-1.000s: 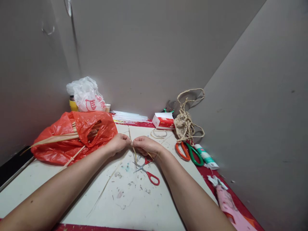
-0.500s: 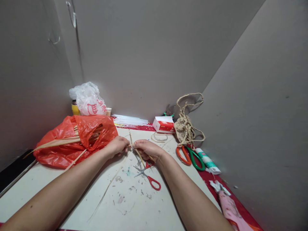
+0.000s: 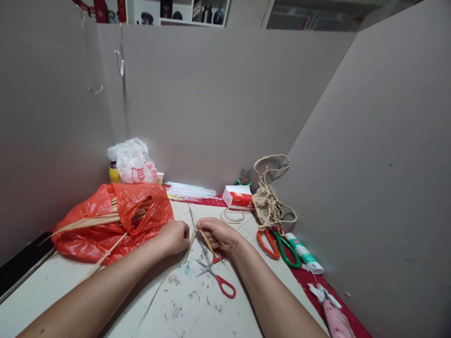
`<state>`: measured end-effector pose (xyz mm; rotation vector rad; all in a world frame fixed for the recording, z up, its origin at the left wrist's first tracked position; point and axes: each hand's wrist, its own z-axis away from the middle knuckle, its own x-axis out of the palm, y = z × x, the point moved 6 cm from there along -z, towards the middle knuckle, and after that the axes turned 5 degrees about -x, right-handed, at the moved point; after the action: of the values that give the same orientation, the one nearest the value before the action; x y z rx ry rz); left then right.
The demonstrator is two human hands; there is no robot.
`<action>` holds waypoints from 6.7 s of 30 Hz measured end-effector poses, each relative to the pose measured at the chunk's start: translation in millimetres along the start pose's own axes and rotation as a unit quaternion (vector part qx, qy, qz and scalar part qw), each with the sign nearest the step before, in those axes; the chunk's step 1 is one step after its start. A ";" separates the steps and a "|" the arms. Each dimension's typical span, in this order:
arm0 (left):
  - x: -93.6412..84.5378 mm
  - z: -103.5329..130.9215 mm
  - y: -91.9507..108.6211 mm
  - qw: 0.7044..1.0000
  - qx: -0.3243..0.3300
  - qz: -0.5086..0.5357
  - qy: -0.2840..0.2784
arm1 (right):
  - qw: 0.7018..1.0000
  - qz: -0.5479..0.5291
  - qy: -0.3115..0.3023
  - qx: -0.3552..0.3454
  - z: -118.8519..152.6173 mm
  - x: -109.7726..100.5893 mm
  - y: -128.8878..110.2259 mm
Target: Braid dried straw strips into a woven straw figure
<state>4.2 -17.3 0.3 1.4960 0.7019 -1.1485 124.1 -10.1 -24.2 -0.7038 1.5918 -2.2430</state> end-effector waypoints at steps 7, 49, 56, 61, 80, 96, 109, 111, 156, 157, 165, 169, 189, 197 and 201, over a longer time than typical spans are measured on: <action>-6.1 -1.0 -8.1 0.999 -0.030 -0.027 -0.006 | 0.999 -0.033 0.001 -0.007 0.2 -1.4 -1.7; -2.8 -9.2 -2.4 0.863 -0.078 0.499 -0.035 | 0.996 -0.085 -0.024 -0.015 -2.6 2.5 -1.4; -7.6 -10.8 -4.5 0.881 -0.046 0.470 -0.015 | 0.996 -0.087 -0.016 -0.020 -0.5 4.7 -3.7; -14.7 -10.3 -0.8 0.901 -0.020 0.433 0.024 | 0.996 -0.086 -0.027 -0.020 -2.1 4.8 -1.6; -6.9 -11.2 5.2 0.962 0.073 0.264 0.012 | 1.000 -0.015 0.013 -0.003 1.3 0.4 0.3; -8.6 -13.4 -1.4 0.959 0.017 0.272 0.075 | 0.995 -0.096 -0.011 -0.009 -4.7 -3.0 7.7; -6.5 -11.5 0.3 0.947 -0.008 0.317 0.056 | 0.994 -0.102 -0.037 0.000 -4.3 0.4 7.6; -5.4 -11.9 0.1 0.938 -0.023 0.345 0.039 | 0.993 -0.108 -0.036 -0.003 -5.1 -1.5 8.2; 16.0 -9.5 -0.8 0.768 -0.110 0.618 -0.124 | 0.989 -0.134 0.062 0.009 -9.2 -8.8 10.6; 16.8 -9.4 -1.1 0.771 -0.112 0.614 -0.125 | 0.989 -0.133 0.067 0.008 -8.8 -9.3 10.4; 22.4 -12.7 -2.7 0.766 -0.102 0.624 -0.118 | 0.992 -0.099 0.072 -0.002 -3.2 -8.4 4.1; 22.9 -14.0 -3.3 0.766 -0.087 0.628 -0.104 | 0.994 -0.079 0.079 0.005 -1.3 -9.9 3.4; 20.2 -10.4 1.3 0.765 -0.108 0.625 -0.110 | 0.995 -0.068 0.079 -0.001 -1.9 -10.3 3.8; 21.8 -10.2 1.0 0.737 -0.117 0.653 -0.130 | 0.993 -0.066 0.094 0.001 -1.7 -10.8 3.4; 22.0 -10.7 0.6 0.731 -0.124 0.657 -0.137 | 0.993 -0.072 0.095 0.007 -3.1 -10.6 5.1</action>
<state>15.7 -10.4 -20.1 1.1058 -0.4474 -0.1079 131.0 -4.0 -32.1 -0.6370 1.6569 -2.4893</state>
